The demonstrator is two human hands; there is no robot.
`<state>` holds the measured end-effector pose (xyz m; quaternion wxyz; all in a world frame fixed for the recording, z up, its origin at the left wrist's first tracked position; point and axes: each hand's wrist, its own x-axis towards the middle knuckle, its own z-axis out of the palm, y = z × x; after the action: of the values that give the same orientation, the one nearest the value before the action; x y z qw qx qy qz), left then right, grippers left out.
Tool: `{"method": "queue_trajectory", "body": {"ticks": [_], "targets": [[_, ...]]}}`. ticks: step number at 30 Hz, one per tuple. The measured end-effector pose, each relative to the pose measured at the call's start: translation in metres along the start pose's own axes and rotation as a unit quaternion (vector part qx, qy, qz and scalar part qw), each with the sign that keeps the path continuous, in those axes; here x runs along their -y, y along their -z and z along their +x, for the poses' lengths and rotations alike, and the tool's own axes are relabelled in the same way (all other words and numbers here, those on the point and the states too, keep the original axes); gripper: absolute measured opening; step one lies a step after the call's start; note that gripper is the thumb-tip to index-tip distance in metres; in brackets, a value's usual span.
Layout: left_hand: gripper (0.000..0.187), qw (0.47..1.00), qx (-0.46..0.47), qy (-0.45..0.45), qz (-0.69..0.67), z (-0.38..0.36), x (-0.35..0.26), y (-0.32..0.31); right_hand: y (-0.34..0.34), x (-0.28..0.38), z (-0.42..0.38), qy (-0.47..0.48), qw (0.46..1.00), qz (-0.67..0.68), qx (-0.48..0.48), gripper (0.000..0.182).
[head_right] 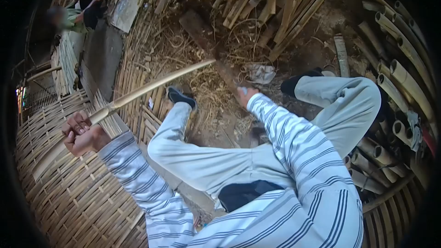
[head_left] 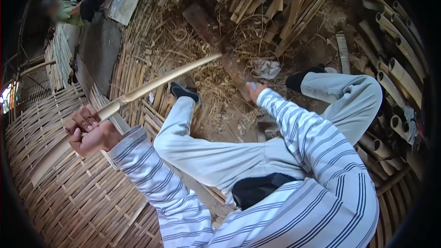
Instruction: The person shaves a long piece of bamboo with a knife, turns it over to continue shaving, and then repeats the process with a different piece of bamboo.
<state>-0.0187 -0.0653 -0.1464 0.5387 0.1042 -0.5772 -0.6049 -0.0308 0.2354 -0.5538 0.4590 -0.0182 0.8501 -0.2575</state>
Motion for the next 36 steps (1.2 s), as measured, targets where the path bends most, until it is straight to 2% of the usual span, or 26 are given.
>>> {"method": "queue_trajectory", "body": {"ticks": [3, 6, 9, 10, 13, 17, 18, 21, 22, 23, 24, 25, 26, 27, 30, 31, 32, 33, 34, 35, 36], "targets": [[0.019, 1.0, -0.016, 0.009, 0.014, -0.008, -0.005, -0.004, -0.011, 0.021, -0.018, 0.042, 0.994, 0.075, -0.073, 0.065], [0.019, 0.979, -0.154, -0.03, 0.133, -0.012, -0.002, 0.005, -0.008, 0.054, -0.029, 0.1, 0.988, 0.115, -0.029, 0.062], [0.02, 0.942, -0.274, -0.004, 0.192, -0.024, -0.01, -0.008, 0.013, 0.078, -0.06, 0.125, 0.983, 0.133, 0.007, 0.063], [0.023, 0.943, -0.253, -0.007, 0.216, -0.03, -0.013, -0.015, 0.012, 0.08, -0.064, 0.149, 0.98, 0.134, 0.002, 0.062], [0.024, 0.956, -0.232, 0.024, 0.179, -0.031, -0.017, -0.02, 0.034, 0.089, -0.079, 0.136, 0.981, 0.14, 0.01, 0.061], [0.028, 0.982, -0.121, 0.047, 0.134, -0.026, -0.02, -0.012, 0.025, 0.07, -0.044, 0.172, 0.977, 0.127, -0.001, 0.063], [0.034, 0.982, -0.104, 0.025, 0.157, -0.026, -0.019, -0.01, 0.038, 0.072, -0.052, 0.165, 0.977, 0.136, 0.028, 0.064], [0.04, 0.981, -0.082, -0.046, 0.167, -0.027, -0.009, -0.012, 0.033, 0.079, -0.048, 0.235, 0.956, 0.169, 0.044, 0.064], [0.045, 0.988, -0.1, -0.031, 0.118, -0.029, -0.008, -0.029, 0.06, 0.099, -0.078, 0.221, 0.954, 0.178, 0.094, 0.063], [0.046, 0.989, -0.075, -0.019, 0.128, -0.029, -0.008, -0.024, 0.061, 0.109, -0.092, 0.273, 0.93, 0.231, 0.082, 0.064], [0.047, 0.989, -0.05, -0.007, 0.136, -0.027, -0.01, -0.015, 0.083, 0.124, -0.112, 0.284, 0.925, 0.21, 0.142, 0.063], [0.049, 0.989, -0.025, 0.003, 0.143, -0.028, -0.012, -0.021, 0.076, 0.13, -0.119, 0.335, 0.908, 0.234, 0.094, 0.062], [0.046, 0.985, -0.099, -0.006, 0.141, -0.031, -0.008, -0.031, 0.071, 0.135, -0.125, 0.345, 0.912, 0.209, 0.076, 0.056], [0.047, 0.984, -0.099, -0.003, 0.147, -0.031, -0.008, -0.034, 0.071, 0.139, -0.131, 0.353, 0.915, 0.185, 0.06, 0.052], [0.047, 0.982, -0.098, -0.007, 0.159, -0.031, -0.004, -0.035, 0.07, 0.132, -0.118, 0.257, 0.945, 0.168, 0.11, 0.055], [0.047, 0.985, -0.079, -0.005, 0.153, -0.029, -0.002, -0.031, 0.047, 0.113, -0.096, 0.308, 0.921, 0.238, 0.034, 0.048], [0.046, 0.988, -0.059, -0.005, 0.146, -0.027, -0.001, -0.023, 0.035, 0.093, -0.069, 0.287, 0.935, 0.208, 0.022, 0.043], [0.045, 0.99, -0.04, -0.008, 0.136, -0.024, -0.001, -0.02, 0.001, 0.063, -0.019, 0.229, 0.953, 0.198, 0.018, 0.042], [0.045, 0.989, -0.054, -0.01, 0.138, -0.022, 0.0, -0.022, 0.028, 0.054, -0.02, 0.134, 0.972, 0.194, 0.018, 0.056], [0.044, 0.988, -0.067, -0.012, 0.139, -0.022, 0.001, -0.025, 0.015, 0.029, 0.013, 0.032, 0.987, 0.156, 0.002, 0.062], [0.044, 0.986, -0.081, -0.013, 0.142, -0.022, 0.002, -0.025, 0.02, 0.016, 0.026, -0.026, 0.991, 0.127, 0.026, 0.069]]}}
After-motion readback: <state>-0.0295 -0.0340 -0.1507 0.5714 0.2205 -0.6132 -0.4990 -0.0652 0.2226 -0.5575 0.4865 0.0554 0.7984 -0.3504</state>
